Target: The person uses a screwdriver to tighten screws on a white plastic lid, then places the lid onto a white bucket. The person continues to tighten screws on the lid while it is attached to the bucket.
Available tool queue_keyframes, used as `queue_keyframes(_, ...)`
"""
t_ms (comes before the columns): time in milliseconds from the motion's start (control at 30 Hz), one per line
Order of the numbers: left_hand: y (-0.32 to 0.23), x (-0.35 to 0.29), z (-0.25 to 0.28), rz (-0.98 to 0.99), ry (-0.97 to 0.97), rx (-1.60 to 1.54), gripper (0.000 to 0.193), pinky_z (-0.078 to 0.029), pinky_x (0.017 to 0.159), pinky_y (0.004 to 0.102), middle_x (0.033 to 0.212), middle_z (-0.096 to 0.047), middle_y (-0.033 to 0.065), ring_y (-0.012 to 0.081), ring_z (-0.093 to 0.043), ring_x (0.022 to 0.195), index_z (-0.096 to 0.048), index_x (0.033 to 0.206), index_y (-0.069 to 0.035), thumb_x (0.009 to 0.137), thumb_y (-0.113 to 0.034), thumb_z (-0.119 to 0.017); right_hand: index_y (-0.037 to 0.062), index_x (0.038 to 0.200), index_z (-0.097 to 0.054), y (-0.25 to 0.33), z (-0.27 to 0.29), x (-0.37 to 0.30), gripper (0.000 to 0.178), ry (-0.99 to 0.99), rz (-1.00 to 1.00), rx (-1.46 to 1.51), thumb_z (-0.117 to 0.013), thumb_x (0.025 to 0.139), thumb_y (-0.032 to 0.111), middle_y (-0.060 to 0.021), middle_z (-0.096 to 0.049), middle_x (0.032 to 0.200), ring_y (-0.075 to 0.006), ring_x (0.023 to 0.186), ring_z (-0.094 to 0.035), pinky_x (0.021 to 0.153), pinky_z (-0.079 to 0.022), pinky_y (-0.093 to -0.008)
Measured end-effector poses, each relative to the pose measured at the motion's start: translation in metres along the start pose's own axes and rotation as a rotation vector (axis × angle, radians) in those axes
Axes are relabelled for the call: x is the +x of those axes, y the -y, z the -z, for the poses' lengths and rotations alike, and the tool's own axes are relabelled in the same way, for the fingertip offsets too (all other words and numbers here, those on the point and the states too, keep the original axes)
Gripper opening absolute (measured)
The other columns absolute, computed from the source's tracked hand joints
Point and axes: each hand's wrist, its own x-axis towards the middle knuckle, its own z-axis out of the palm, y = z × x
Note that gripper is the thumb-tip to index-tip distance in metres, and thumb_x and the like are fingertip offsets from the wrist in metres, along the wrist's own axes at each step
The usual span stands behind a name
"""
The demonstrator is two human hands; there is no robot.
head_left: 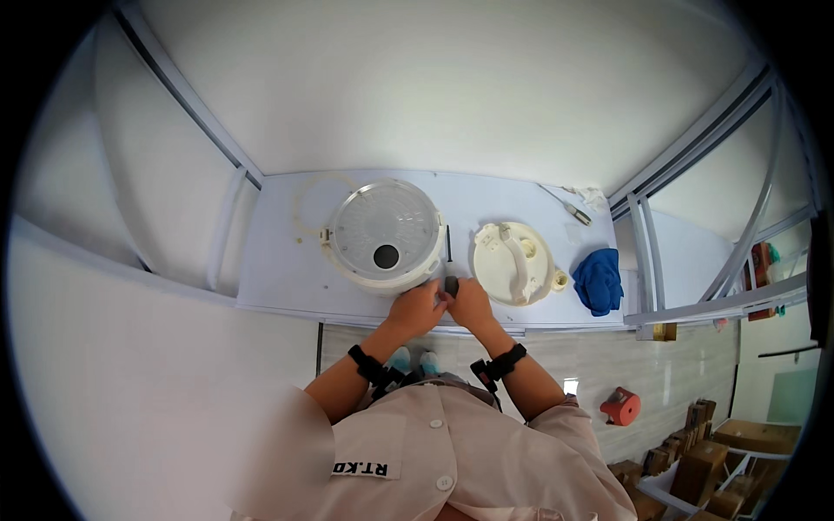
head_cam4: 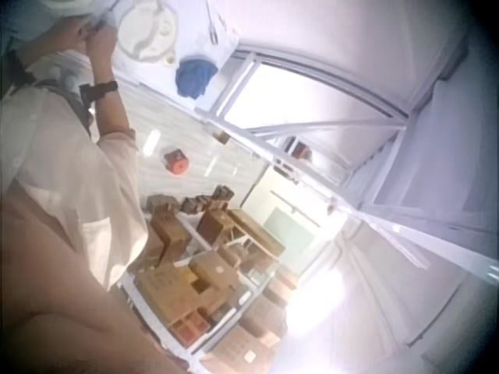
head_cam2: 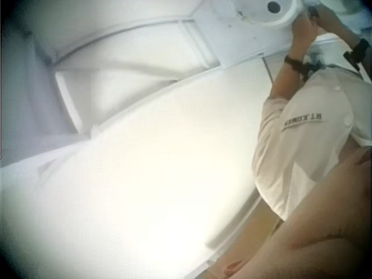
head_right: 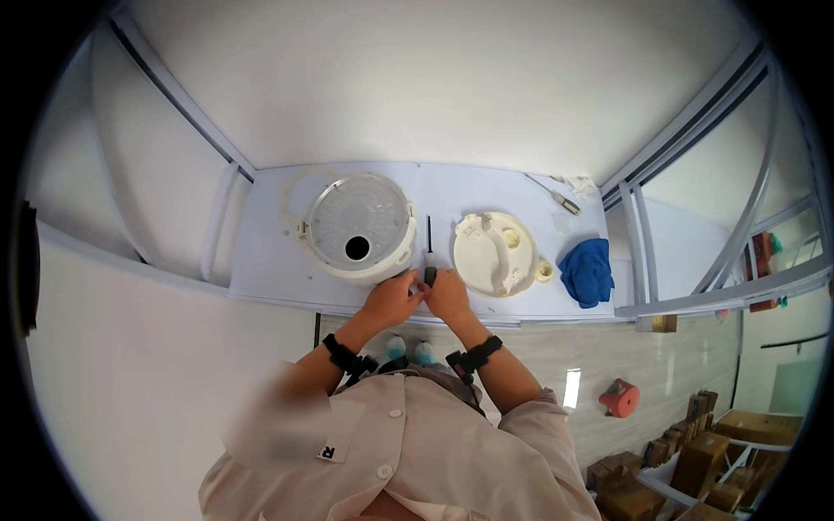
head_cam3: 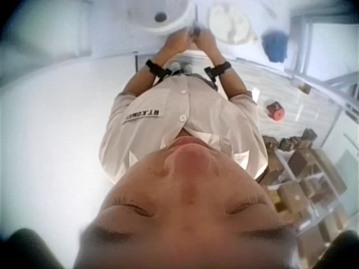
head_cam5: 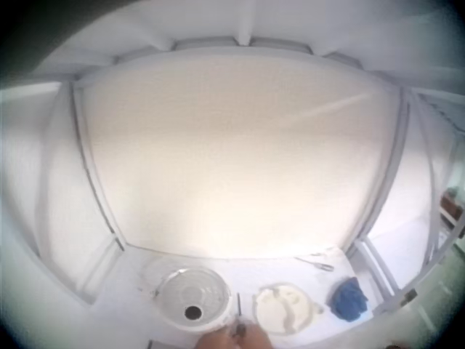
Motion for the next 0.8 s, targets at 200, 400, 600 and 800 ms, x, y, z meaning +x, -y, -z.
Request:
queue_keyframes(200,0.015,-0.022,0.033,-0.148,0.149,-0.147,0.043,-0.058,0.092,0.0404,0.123,-0.074,0.0184,0.0306,-0.074,0.101,-0.068,0.13,0.0,0.094,-0.024,-0.074,-0.0033,0.106,-0.067,0.013,0.009,0.018,0.043,0.058,-0.061,-0.013,-0.078,0.089,0.035,-0.0261,-0.066,0.107,-0.0452,0.099,-0.067,0.086,-0.055,-0.0521)
queue_keyframes(400,-0.009,-0.062,0.087,-0.177,0.01,-0.136,0.032,-0.059,0.08,0.036,0.11,-0.076,0.0134,0.026,-0.074,0.089,-0.072,0.118,-0.003,0.093,-0.021,-0.077,0.0025,0.119,-0.067,0.04,0.026,0.032,0.043,-0.003,-0.153,-0.067,-0.074,0.093,0.036,-0.0224,-0.066,0.115,-0.0425,0.101,-0.069,0.087,-0.057,-0.0509)
queue_keyframes(600,-0.023,-0.086,0.128,-0.227,-0.356,-0.004,0.017,-0.052,0.062,0.0343,0.084,-0.072,0.0067,0.0228,-0.067,0.069,-0.071,0.099,-0.007,0.092,-0.021,-0.078,0.0045,0.129,-0.066,0.069,0.061,0.046,0.038,-0.385,-0.026,0.242,-0.066,0.101,0.029,-0.0122,-0.068,0.093,-0.0291,0.078,-0.067,0.072,-0.054,-0.0435)
queue_keyframes(800,0.004,-0.062,0.147,0.038,-0.831,0.042,0.021,-0.049,0.06,0.0364,0.072,-0.061,0.0042,0.0236,-0.061,0.063,-0.066,0.101,-0.009,0.091,-0.022,-0.078,0.0043,0.132,-0.063,0.131,0.101,0.041,0.045,-0.298,-0.012,0.322,-0.071,0.098,0.033,-0.0062,-0.064,0.075,-0.0232,0.065,-0.062,0.062,-0.051,-0.0389)
